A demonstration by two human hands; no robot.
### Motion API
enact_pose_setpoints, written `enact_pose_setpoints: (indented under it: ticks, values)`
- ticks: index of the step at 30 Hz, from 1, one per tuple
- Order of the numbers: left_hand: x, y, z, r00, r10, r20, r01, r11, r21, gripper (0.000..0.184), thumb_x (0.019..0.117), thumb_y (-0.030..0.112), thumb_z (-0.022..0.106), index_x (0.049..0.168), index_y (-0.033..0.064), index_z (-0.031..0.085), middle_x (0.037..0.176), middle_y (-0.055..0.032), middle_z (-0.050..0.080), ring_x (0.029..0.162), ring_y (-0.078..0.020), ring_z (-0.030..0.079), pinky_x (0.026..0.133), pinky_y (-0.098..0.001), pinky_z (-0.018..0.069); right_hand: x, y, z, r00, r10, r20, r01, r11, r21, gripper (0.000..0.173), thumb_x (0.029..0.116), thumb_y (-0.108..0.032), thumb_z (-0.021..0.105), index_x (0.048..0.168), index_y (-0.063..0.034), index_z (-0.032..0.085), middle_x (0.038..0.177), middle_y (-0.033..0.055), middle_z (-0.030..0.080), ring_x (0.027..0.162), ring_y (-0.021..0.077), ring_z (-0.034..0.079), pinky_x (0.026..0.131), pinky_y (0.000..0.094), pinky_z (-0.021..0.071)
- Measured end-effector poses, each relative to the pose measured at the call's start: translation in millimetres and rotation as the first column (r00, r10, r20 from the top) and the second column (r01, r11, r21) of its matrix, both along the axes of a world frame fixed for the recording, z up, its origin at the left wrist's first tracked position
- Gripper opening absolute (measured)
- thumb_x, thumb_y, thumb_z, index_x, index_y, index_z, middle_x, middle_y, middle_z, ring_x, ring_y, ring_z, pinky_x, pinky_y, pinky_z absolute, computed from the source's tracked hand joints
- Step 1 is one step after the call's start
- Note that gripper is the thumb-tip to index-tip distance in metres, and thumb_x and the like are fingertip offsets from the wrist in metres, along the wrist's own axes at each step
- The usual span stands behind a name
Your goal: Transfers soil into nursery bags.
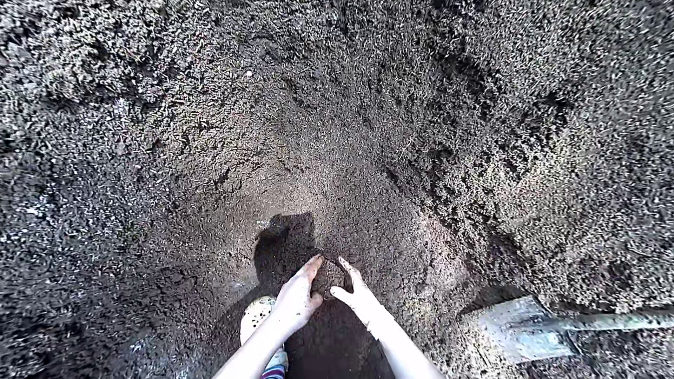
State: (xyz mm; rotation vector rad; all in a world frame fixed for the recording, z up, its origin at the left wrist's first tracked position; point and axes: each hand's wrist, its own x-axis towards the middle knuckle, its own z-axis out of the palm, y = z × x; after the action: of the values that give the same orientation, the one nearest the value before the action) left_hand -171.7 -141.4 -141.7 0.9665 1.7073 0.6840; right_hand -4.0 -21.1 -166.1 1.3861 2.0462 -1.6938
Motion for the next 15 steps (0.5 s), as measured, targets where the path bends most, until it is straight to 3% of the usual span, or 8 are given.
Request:
enact_pose_setpoints:
  ticks: [3,7,9,10,12,14,15]
  values:
    - [4,-1,4,0.995,-0.078,-0.062,0.078,0.997,-0.002,0.076,0.0919,-0.002,0.062,0.161,0.0119,0.034,0.17,-0.0029,0.025,0.153,-0.019,0.034,0.121,-0.0425,0.0354,-8,-13,-5,0.989,-0.102,0.106,0.121,0.973,-0.196,0.094,0.0938,-0.026,0.076,0.163,-0.0064,0.016,0.164,0.0244,0.028,0.142,0.033,0.047,0.11,0.0449,0.0478]
    - [3,-1,2,0.995,-0.082,-0.061,0.085,0.995,0.048,0.073,0.0915,-0.001,0.062,0.159,0.0121,0.038,0.168,-0.0039,0.032,0.151,-0.0183,0.037,0.122,-0.0417,0.0351,-13,-9,8,0.982,-0.128,0.136,0.167,0.93,-0.329,0.091,0.0975,-0.023,0.072,0.164,-0.0108,0.011,0.163,0.0233,0.031,0.133,0.0351,0.055,0.101,0.0479,0.0547]
    - [-4,-3,0,0.999,0.039,-0.028,-0.038,0.998,0.045,0.069,0.0922,0.015,0.067,0.157,0.0155,0.042,0.163,-0.0099,0.039,0.143,-0.023,0.048,0.116,-0.0451,0.0432,-10,6,12,0.987,-0.119,0.112,0.157,0.879,-0.45,0.083,0.1018,-0.025,0.065,0.164,-0.0161,0.012,0.159,0.0222,0.037,0.13,0.0362,0.058,0.099,0.0516,0.0547]
    - [-7,-4,-1,0.995,0.082,-0.064,-0.083,0.996,-0.017,0.071,0.0932,0.031,0.069,0.157,0.0188,0.041,0.16,-0.016,0.039,0.133,-0.0305,0.056,0.106,-0.0513,0.0503,-9,13,13,0.989,-0.091,0.117,0.137,0.861,-0.491,0.078,0.1039,-0.028,0.062,0.164,-0.0169,0.013,0.157,0.022,0.04,0.127,0.0361,0.059,0.099,0.0519,0.0541]
    - [-14,-3,-4,0.995,0.035,-0.095,-0.057,0.969,-0.242,0.08,0.0961,0.058,0.061,0.162,0.0256,0.03,0.157,-0.0274,0.037,0.124,-0.0458,0.059,0.098,-0.0646,0.0504,-9,19,10,0.986,0.0,0.167,0.084,0.862,-0.5,0.078,0.104,-0.032,0.061,0.164,-0.0162,0.015,0.15,0.0226,0.048,0.115,0.0325,0.065,0.093,0.0478,0.0556]
    - [-17,3,-9,0.998,-0.061,-0.017,0.05,0.919,-0.391,0.082,0.1,0.067,0.048,0.166,0.0298,0.017,0.142,-0.0294,0.055,0.118,-0.047,0.063,0.099,-0.0667,0.0482,-13,20,9,0.981,0.07,0.181,0.027,0.874,-0.485,0.075,0.1032,-0.033,0.063,0.162,-0.0143,0.02,0.135,0.0215,0.057,0.097,0.0261,0.068,0.085,0.0418,0.0572]
    - [-17,6,-12,0.996,-0.084,0.032,0.09,0.906,-0.414,0.081,0.102,0.067,0.042,0.166,0.0293,0.011,0.126,-0.0268,0.065,0.103,-0.0412,0.069,0.092,-0.0609,0.0526,-16,20,10,0.979,0.104,0.175,-0.011,0.885,-0.465,0.073,0.1029,-0.033,0.063,0.16,-0.0119,0.023,0.132,0.0212,0.059,0.094,0.0248,0.069,0.083,0.0405,0.0576]
